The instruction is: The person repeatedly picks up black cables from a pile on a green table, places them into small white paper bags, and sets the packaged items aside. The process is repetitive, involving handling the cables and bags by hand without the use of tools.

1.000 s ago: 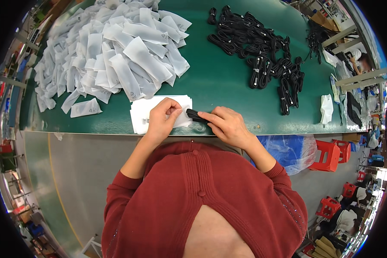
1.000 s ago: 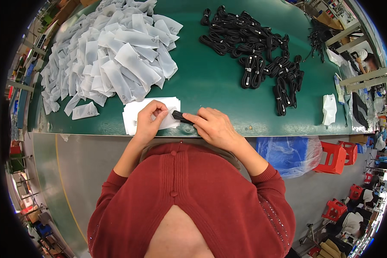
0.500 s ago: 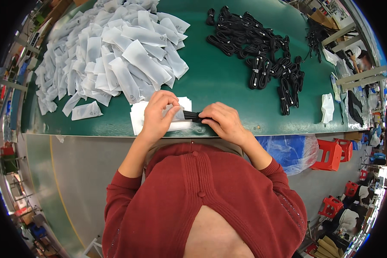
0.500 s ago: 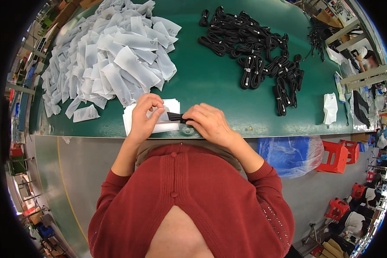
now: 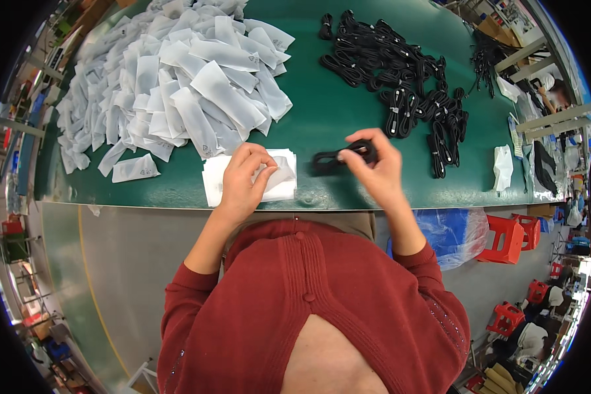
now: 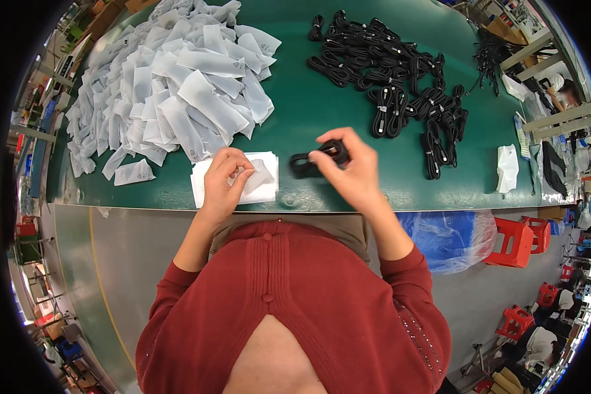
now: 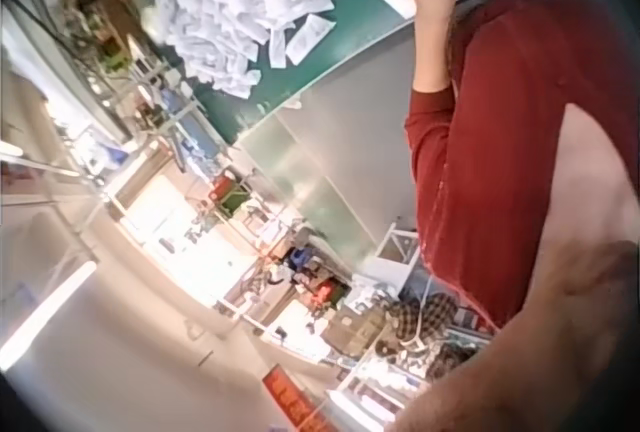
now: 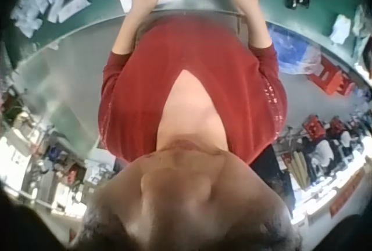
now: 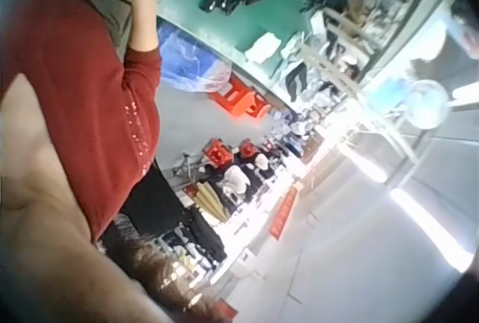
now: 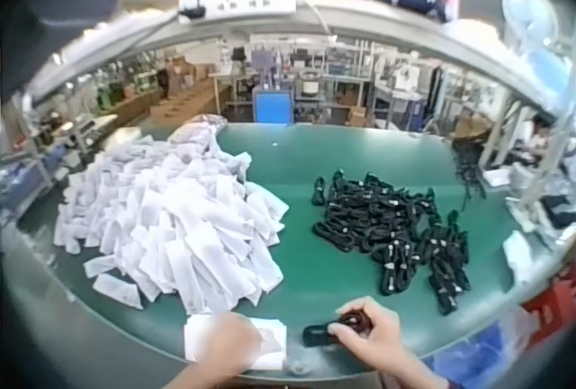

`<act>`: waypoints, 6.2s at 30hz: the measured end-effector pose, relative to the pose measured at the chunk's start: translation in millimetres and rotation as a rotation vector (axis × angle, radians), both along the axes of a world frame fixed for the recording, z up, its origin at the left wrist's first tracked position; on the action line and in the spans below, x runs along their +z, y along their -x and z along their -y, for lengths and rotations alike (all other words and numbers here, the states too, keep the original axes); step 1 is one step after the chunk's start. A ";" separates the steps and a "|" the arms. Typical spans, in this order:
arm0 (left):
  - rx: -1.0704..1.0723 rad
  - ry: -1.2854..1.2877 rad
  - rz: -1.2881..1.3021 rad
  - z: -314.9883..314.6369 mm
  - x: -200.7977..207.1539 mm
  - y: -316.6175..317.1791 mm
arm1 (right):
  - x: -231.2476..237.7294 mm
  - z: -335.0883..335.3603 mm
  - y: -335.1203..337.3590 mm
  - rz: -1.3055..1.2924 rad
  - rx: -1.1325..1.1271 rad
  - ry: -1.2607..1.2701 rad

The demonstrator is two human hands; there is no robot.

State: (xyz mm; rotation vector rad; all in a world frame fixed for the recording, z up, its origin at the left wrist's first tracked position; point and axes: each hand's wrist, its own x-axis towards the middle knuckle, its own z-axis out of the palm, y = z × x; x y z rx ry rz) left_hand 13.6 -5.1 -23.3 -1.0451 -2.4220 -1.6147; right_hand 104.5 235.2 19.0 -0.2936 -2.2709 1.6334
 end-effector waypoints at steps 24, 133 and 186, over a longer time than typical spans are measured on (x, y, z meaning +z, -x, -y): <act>0.015 -0.043 0.294 -6.8 -19.0 -6.3 | -28.4 18.8 -8.2 -0.032 0.312 -0.344; -0.071 0.033 0.159 -8.4 -13.4 -6.8 | -48.2 20.4 -7.4 -0.095 0.240 -0.386; 0.425 -0.345 -0.342 -1.6 89.6 91.6 | -58.6 -41.1 42.8 -0.082 -0.278 -1.054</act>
